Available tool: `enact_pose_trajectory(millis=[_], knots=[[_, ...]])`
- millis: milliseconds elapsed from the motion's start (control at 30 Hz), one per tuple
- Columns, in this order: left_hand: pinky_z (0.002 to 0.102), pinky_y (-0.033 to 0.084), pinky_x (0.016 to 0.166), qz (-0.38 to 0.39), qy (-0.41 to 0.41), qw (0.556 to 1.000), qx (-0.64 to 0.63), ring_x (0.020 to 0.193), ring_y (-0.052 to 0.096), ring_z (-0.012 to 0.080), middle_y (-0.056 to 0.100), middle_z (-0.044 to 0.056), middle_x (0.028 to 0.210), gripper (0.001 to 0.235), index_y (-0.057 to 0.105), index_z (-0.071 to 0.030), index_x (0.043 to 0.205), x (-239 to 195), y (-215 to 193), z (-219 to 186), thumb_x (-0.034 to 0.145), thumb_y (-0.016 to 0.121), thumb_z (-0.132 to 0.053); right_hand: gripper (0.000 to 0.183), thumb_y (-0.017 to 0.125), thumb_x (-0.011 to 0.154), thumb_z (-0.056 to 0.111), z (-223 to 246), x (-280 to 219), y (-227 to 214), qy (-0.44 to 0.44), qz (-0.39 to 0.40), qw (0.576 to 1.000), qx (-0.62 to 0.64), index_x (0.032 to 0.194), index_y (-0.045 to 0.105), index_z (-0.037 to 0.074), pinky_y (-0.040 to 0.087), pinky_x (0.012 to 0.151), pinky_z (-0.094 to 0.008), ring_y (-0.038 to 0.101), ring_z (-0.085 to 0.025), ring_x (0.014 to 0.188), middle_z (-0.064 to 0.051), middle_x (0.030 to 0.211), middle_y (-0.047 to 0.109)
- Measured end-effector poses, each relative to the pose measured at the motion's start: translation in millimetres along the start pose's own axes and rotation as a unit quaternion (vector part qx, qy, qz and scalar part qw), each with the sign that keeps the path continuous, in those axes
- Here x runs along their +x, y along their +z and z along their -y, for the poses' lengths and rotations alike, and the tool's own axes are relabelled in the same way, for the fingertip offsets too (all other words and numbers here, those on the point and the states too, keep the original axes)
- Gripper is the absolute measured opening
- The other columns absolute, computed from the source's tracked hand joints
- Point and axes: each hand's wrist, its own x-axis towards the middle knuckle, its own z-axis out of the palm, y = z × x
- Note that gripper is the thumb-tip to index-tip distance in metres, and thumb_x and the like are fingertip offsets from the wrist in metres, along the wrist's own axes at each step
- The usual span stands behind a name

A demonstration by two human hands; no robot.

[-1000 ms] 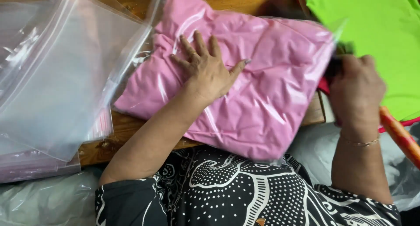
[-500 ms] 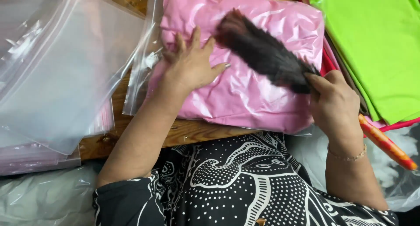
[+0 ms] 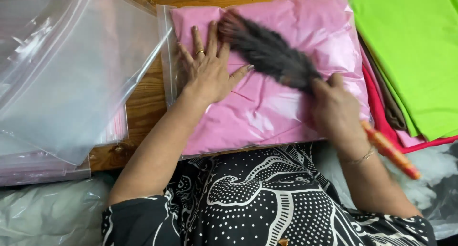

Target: The person uses a feather duster to dust a pink garment inside a clear plastic bag, then places the bag into a black bin. They then dust a green garment on the table, fold it, and set it aside.

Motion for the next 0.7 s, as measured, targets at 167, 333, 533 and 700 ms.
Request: enact_pose_trajectory(millis=[167,333,533,700], knots=[[0.069,-0.008,0.102,0.016,-0.059,0.998,0.020,0.137,-0.016,0.0415,-0.019,0.010,0.151,0.091,-0.004,-0.023,0.150,0.0,-4.0,-8.9,0.079,0.013,-0.076,0.028,0.043,0.086,0.011,-89.9,28.5,7.7,0.164,-0.034,0.984,-0.066,0.100,0.068,0.009,0.046,0.064,-0.057,0.058,-0.048,0.077,-0.021,0.089,0.054],[0.072,-0.009,0.101,-0.006,-0.042,0.999,-0.029,0.134,0.009,0.0450,0.018,0.015,0.139,0.069,0.024,-0.020,0.137,-3.2,-0.8,-10.3,0.084,0.027,-0.065,0.025,0.058,0.082,0.021,33.9,1.9,2.6,-0.001,-0.072,0.995,-0.069,0.104,0.057,0.008,0.045,0.039,-0.052,0.057,-0.042,0.053,-0.016,0.097,0.052],[0.069,0.011,0.099,-0.040,-0.041,0.997,-0.045,0.137,0.003,0.0436,0.006,0.012,0.148,0.085,0.015,-0.013,0.143,-4.0,11.4,1.0,0.080,0.033,-0.067,0.025,0.046,0.084,0.011,-19.7,32.1,1.2,0.039,-0.039,0.997,-0.047,0.105,0.061,0.010,0.048,0.053,-0.058,0.061,-0.048,0.063,-0.019,0.090,0.052],[0.067,-0.012,0.113,-0.253,0.033,0.950,-0.182,0.147,-0.016,0.0365,-0.024,0.013,0.155,0.081,-0.019,-0.012,0.149,11.4,57.9,10.9,0.092,0.001,-0.067,0.018,0.047,0.085,0.012,-21.0,33.1,4.6,0.132,-0.072,0.985,-0.090,0.092,0.062,0.006,0.046,0.057,-0.058,0.059,-0.048,0.064,-0.021,0.087,0.053]])
